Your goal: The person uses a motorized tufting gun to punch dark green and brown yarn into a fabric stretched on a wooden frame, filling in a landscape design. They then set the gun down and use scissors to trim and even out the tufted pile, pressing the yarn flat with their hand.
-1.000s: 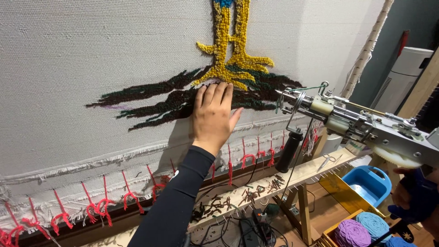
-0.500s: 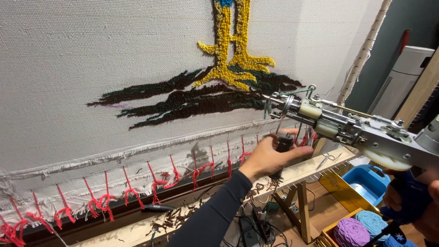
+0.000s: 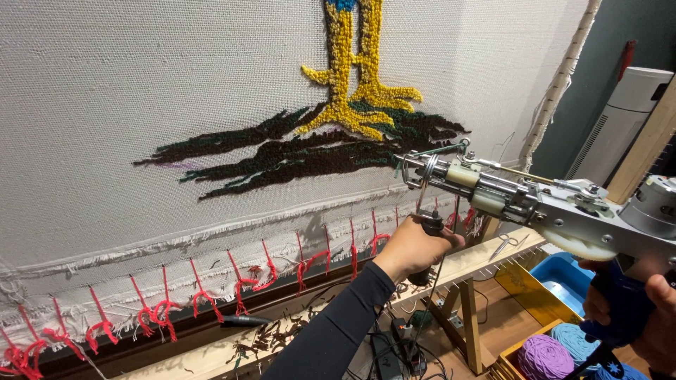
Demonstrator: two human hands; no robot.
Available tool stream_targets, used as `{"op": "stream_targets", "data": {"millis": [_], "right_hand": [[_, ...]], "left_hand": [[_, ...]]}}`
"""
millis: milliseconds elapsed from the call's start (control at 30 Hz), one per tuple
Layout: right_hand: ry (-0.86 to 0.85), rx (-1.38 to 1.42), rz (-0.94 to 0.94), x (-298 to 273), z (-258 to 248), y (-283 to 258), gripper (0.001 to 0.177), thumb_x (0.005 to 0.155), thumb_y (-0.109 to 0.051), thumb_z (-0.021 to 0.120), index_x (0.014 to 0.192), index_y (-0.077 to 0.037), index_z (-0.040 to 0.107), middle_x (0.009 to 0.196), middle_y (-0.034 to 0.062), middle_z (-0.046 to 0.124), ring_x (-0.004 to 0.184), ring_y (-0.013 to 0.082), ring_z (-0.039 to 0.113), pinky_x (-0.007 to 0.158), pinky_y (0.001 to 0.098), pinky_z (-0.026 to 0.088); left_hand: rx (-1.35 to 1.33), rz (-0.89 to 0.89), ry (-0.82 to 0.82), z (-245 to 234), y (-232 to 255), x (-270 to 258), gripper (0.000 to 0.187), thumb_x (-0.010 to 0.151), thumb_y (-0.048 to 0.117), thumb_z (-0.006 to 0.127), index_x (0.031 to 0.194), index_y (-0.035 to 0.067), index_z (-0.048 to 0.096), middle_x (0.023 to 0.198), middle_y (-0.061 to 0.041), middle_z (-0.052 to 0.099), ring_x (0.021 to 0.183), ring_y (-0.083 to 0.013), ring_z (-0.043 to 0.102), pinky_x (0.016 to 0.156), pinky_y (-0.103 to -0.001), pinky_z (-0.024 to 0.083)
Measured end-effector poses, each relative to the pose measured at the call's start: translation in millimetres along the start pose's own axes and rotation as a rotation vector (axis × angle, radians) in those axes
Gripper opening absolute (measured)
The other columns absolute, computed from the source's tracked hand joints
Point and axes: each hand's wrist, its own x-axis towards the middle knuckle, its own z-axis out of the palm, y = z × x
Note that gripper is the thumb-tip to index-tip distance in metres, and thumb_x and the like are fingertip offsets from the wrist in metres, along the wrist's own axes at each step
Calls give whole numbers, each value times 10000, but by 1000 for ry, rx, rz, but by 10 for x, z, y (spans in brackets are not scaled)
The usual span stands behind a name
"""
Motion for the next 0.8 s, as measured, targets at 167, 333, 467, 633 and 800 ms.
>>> {"op": "stream_targets", "data": {"millis": [167,333,467,633,800], "right_hand": [[5,-12,15,33,98,-31,1073,932,-784,485,1523,110,422,700,161,484,636,321,527,536,472,468],[32,-89,-46,76,130,-39,1074,943,-807,457,1468,129,482,665,159,496,541,304,552,339,439,451],[38,-72,-64,17,300,-109,1060,954,-817,453,1488,98,491,672,140,500,554,276,547,362,409,435],[48,-125,-40,47,246,-90,1035,947,-788,458,1516,75,494,658,159,494,531,309,556,359,443,452],[37,-108,-19,89,231,-43,1041,963,-806,446,1534,64,474,679,150,495,559,301,559,391,457,472]], "left_hand": [[144,-21,34,-60,260,-230,184,901,190,738,973,21,756,781,-56,703,662,-109,620,609,-259,492],[-270,44,94,-56,185,-290,228,921,149,690,1008,-61,712,833,-50,726,585,-123,639,540,-263,544],[-264,44,120,-7,270,-325,222,922,143,671,1036,-39,728,928,-59,768,596,-114,643,529,-226,543],[-272,85,104,-19,72,-246,132,906,57,653,969,-52,694,960,-85,772,774,-70,729,570,-247,579],[-138,75,158,-47,147,-387,151,921,85,683,1009,-26,734,891,-120,743,683,-151,661,556,-243,531]]}}
